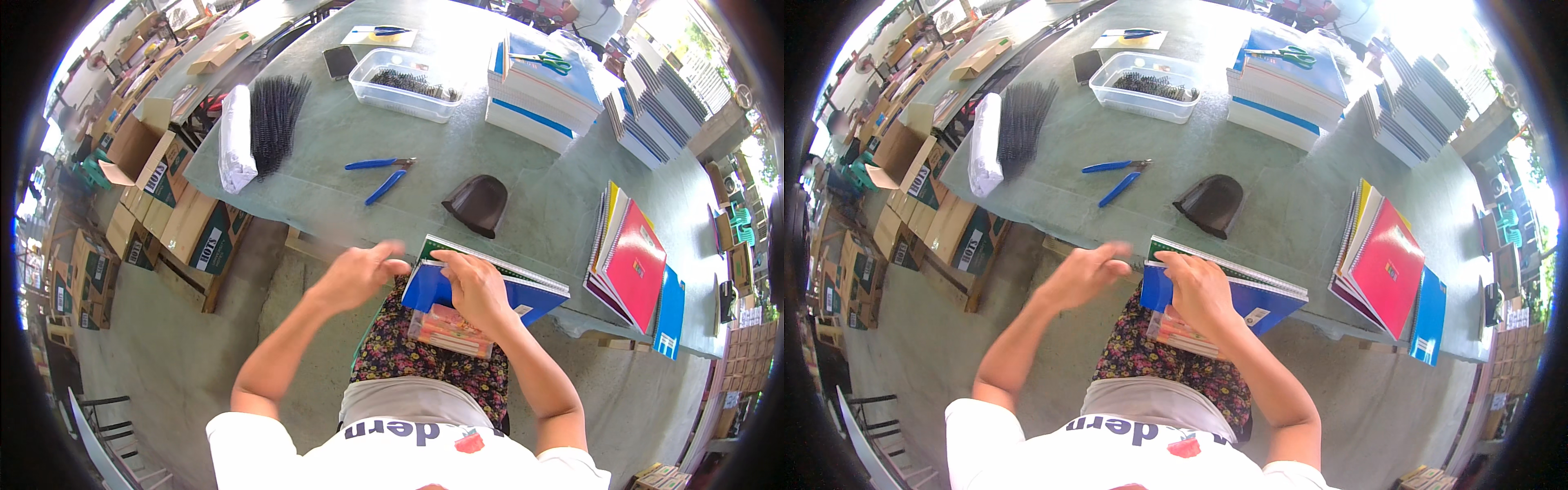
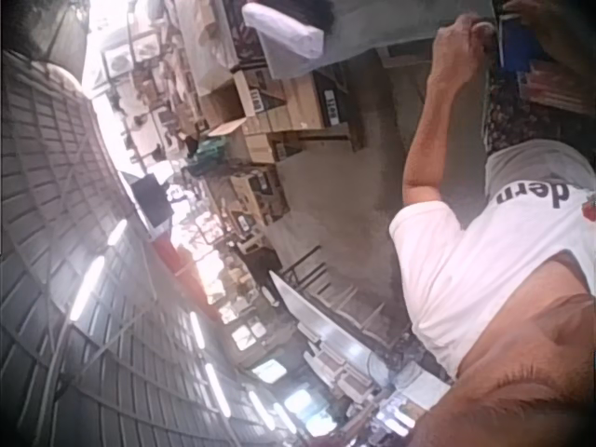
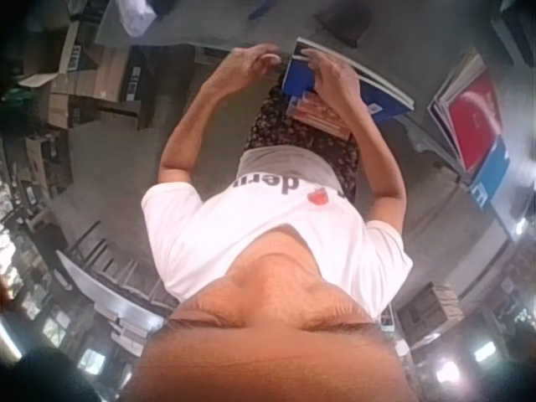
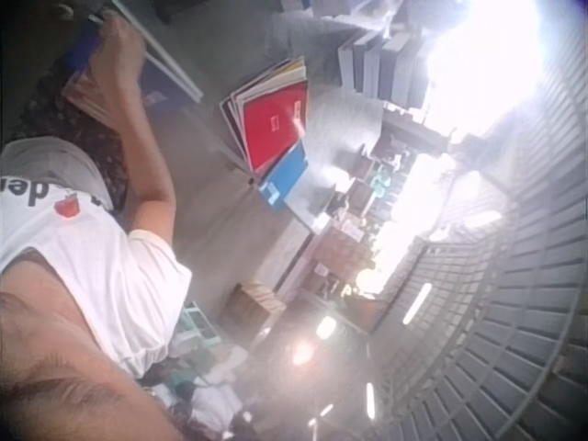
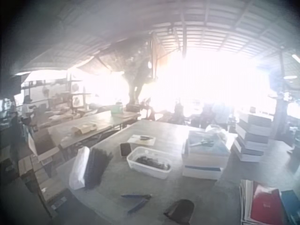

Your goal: The person assembles spiral notebooks by threading a plastic spine through the pre-punched holes and trimming the ends with pliers before stacking them.

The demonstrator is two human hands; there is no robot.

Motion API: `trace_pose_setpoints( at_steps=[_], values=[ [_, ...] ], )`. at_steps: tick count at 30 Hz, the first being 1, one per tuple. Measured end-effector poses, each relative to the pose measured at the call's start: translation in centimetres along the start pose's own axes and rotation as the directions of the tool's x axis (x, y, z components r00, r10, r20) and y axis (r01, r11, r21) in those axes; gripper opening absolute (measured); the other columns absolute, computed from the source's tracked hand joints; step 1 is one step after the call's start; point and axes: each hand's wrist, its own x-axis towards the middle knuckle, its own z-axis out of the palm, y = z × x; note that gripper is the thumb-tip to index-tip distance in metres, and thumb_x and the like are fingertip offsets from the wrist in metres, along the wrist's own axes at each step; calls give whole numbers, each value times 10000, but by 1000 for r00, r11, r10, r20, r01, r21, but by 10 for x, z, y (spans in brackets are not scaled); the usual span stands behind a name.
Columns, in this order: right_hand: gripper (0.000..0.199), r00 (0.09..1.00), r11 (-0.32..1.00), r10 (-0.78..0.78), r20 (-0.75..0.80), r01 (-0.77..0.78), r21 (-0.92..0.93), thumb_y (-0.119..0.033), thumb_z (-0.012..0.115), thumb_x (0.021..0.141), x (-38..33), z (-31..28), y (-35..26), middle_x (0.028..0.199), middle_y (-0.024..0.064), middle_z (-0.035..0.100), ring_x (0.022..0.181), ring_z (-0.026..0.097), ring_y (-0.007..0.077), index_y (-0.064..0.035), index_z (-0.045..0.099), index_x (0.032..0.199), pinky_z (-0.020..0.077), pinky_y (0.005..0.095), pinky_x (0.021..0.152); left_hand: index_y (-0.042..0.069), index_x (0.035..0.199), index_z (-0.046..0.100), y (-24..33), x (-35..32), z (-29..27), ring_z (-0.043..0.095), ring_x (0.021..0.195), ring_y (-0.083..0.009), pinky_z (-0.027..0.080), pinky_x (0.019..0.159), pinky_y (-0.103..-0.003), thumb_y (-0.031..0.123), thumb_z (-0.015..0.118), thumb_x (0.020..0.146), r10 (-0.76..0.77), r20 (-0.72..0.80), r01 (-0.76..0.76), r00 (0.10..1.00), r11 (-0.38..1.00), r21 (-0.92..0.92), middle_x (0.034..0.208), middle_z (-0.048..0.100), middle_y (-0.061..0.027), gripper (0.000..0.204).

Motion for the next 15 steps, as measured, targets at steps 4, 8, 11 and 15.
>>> trace_pose_setpoints(
  at_steps=[4, 8, 11, 15],
  values=[
    [141, 998, 987, 64, -13, -65, -145, -141, 602, 824, 8, 13, -3, 763, 89, 632, 740, 605, 286, -69, 606, 946, 461, 390, 662, 48, 860, 601, 15, 13, -9, 589, 750, -232, 465, 618, -331, 176, 693, 779, 143, -67, -138, 988, 988, 62, 787, 610, -92, 177],
    [143, 974, 984, 175, -143, -170, 47, -163, 611, 830, 7, 21, 3, 766, 78, 641, 763, 613, 282, -76, 579, 938, 465, 383, 660, 53, 834, 598, 9, 30, -21, 555, 737, -205, 454, 626, -323, 208, 707, 761, -329, 291, 362, 898, 930, -66, 734, 586, -60, 204],
    [149, 986, 984, 153, -66, -145, 107, -118, 626, 809, 10, 18, -6, 822, 94, 639, 783, 617, 283, -72, 582, 944, 469, 378, 645, 44, 780, 573, 3, 54, -19, 488, 643, -162, 423, 589, -297, 204, 727, 751, 293, 30, -294, 956, 955, 35, 685, 555, -55, 223],
    [181, 991, 997, 29, -129, -20, 71, -57, 607, 803, 7, 28, 3, 916, 136, 616, 806, 606, 304, -72, 585, 983, 472, 366, 629, 43, 1038, 558, 25, 150, 44, 576, 759, -246, 456, 703, -359, 254, 729, 748, 34, -23, -29, 999, 983, 183, 892, 620, -148, 398]
  ],
)
